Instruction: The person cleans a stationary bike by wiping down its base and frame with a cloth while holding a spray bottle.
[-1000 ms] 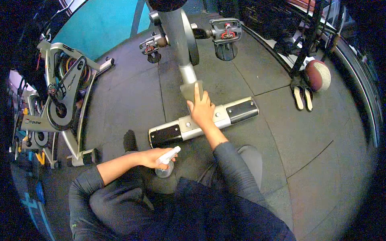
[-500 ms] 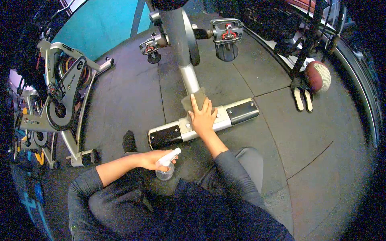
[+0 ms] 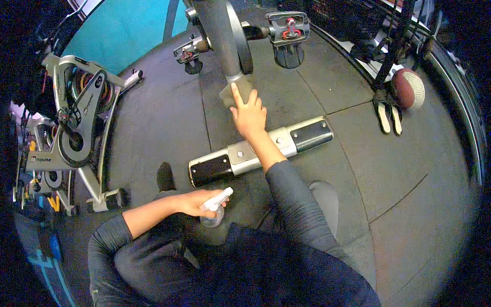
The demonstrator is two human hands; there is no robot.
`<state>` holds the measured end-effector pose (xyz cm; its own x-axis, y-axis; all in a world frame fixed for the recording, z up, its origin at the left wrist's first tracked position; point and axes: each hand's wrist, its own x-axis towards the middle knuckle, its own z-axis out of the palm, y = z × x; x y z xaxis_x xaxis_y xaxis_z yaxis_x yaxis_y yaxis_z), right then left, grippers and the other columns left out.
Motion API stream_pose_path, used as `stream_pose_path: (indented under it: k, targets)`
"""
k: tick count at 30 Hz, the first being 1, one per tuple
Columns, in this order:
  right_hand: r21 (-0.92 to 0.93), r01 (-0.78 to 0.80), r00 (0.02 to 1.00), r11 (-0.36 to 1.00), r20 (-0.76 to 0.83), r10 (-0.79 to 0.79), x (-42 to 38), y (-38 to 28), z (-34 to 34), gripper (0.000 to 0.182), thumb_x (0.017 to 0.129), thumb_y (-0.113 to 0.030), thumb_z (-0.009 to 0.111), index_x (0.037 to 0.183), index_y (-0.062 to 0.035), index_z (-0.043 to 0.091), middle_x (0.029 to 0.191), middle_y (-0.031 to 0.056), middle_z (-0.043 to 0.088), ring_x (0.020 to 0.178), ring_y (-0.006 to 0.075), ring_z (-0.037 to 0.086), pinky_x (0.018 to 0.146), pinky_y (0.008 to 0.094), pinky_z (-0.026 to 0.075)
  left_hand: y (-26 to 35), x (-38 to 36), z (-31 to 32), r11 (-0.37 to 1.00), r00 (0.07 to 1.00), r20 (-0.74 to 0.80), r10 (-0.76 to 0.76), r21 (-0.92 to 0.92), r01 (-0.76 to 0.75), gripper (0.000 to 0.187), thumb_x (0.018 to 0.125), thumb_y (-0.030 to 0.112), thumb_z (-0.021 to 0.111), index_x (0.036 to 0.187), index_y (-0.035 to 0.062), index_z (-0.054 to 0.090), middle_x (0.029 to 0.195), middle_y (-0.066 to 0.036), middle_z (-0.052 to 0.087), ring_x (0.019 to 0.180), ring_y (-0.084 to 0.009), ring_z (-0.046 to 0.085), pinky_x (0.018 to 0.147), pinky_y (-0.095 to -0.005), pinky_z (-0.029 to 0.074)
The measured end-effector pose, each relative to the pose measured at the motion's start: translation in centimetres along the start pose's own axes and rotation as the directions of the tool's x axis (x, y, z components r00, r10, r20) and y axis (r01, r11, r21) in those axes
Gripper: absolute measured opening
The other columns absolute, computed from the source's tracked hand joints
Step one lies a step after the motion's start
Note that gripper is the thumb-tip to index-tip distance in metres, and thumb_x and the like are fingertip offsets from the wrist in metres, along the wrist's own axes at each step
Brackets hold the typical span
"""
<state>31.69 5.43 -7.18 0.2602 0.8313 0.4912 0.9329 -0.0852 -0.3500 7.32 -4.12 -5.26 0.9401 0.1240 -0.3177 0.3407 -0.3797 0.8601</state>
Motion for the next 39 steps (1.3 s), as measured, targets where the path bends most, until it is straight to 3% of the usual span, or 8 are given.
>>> stream_pose_path:
  k: [8, 16, 19, 22, 24, 27, 31, 39]
  targets:
    - [-0.003, 0.105, 0.993, 0.994, 0.060, -0.105, -10.0, 3.2, 0.4, 0.070, 0.086, -0.045, 0.054, 0.146, -0.0279, 0.022, 0.137, 0.0306, 0.030, 0.125, 0.0437, 0.035, 0.101, 0.0543, 0.028, 0.6, 0.0, -0.6, 0.998, 0.998, 0.042, -0.045, 0.043, 0.044, 0.058, 0.079, 0.021, 0.066, 0.126, 0.0039, 0.039, 0.111, -0.013, 0.056, 0.105, -0.0248, 0.056, 0.087, -0.0364, 0.046]
    - [-0.065, 0.035, 0.995, 0.997, 0.094, -0.029, -10.1, 2.3, 0.8, 0.070, 0.084, -0.052, 0.051, 0.145, -0.0350, 0.021, 0.144, 0.0285, 0.023, 0.134, 0.0418, 0.023, 0.107, 0.0574, 0.015, 1.3, -0.4, -0.7, 0.998, 0.997, 0.016, -0.069, -0.003, 0.069, 0.059, 0.080, 0.023, 0.068, 0.128, 0.0041, 0.038, 0.110, -0.012, 0.056, 0.105, -0.0228, 0.056, 0.088, -0.0349, 0.046]
    - [-0.122, 0.038, 0.999, 0.992, -0.003, -0.038, -8.1, 1.7, 0.7, 0.071, 0.086, -0.047, 0.053, 0.146, -0.0313, 0.019, 0.139, 0.0291, 0.028, 0.128, 0.0431, 0.030, 0.101, 0.0610, 0.023, 0.8, -0.9, -0.5, 0.996, 0.997, 0.002, -0.082, -0.041, 0.082, 0.060, 0.080, 0.024, 0.068, 0.127, 0.0046, 0.038, 0.110, -0.012, 0.056, 0.105, -0.0232, 0.056, 0.088, -0.0350, 0.045]
    - [-0.068, -0.075, 0.991, 0.995, 0.105, 0.081, -3.9, 0.6, 0.4, 0.074, 0.083, -0.044, 0.059, 0.145, -0.0348, 0.019, 0.132, 0.0239, 0.038, 0.117, 0.0388, 0.044, 0.091, 0.0569, 0.038, -0.1, -1.4, -0.2, 0.996, 0.996, 0.031, -0.089, -0.022, 0.090, 0.058, 0.080, 0.025, 0.067, 0.126, 0.0048, 0.039, 0.110, -0.012, 0.057, 0.104, -0.0239, 0.056, 0.087, -0.0358, 0.046]
    - [-0.059, -0.059, 0.998, 0.997, 0.019, 0.061, -1.5, 0.4, 0.7, 0.077, 0.082, -0.040, 0.062, 0.145, -0.0319, 0.019, 0.119, 0.0205, 0.044, 0.095, 0.0346, 0.054, 0.072, 0.0491, 0.050, -0.9, -1.4, 0.1, 0.997, 0.996, 0.052, -0.077, -0.022, 0.078, 0.057, 0.080, 0.025, 0.067, 0.126, 0.0048, 0.040, 0.110, -0.012, 0.057, 0.103, -0.0244, 0.056, 0.086, -0.0360, 0.046]
    - [0.017, -0.019, 1.000, 1.000, -0.005, 0.019, 0.9, 0.4, 0.4, 0.079, 0.081, -0.041, 0.063, 0.146, -0.0290, 0.019, 0.114, 0.0200, 0.045, 0.085, 0.0334, 0.056, 0.063, 0.0429, 0.053, -1.1, -1.3, 0.2, 0.998, 0.997, 0.078, -0.029, 0.058, 0.025, 0.056, 0.079, 0.023, 0.066, 0.125, 0.0048, 0.040, 0.109, -0.012, 0.057, 0.102, -0.0250, 0.057, 0.086, -0.0359, 0.046]
    - [0.050, 0.010, 0.990, 0.999, -0.140, -0.003, 0.2, 0.2, 0.5, 0.079, 0.080, -0.038, 0.064, 0.145, -0.0271, 0.022, 0.113, 0.0205, 0.045, 0.085, 0.0345, 0.056, 0.063, 0.0425, 0.054, -0.3, -0.7, -0.2, 0.997, 0.996, 0.073, -0.059, 0.047, 0.055, 0.056, 0.079, 0.021, 0.066, 0.126, 0.0047, 0.040, 0.110, -0.011, 0.057, 0.100, -0.0249, 0.058, 0.085, -0.0347, 0.047]
    - [0.010, 0.071, 0.994, 0.997, -0.087, -0.070, -4.6, 1.7, 1.1, 0.076, 0.079, -0.032, 0.066, 0.144, -0.0289, 0.026, 0.127, 0.0261, 0.040, 0.101, 0.0380, 0.052, 0.077, 0.0441, 0.050, -0.2, -0.7, -0.6, 0.998, 0.997, 0.047, -0.064, 0.016, 0.063, 0.061, 0.078, 0.018, 0.068, 0.129, 0.0046, 0.037, 0.112, -0.011, 0.056, 0.107, -0.0230, 0.055, 0.091, -0.0354, 0.045]
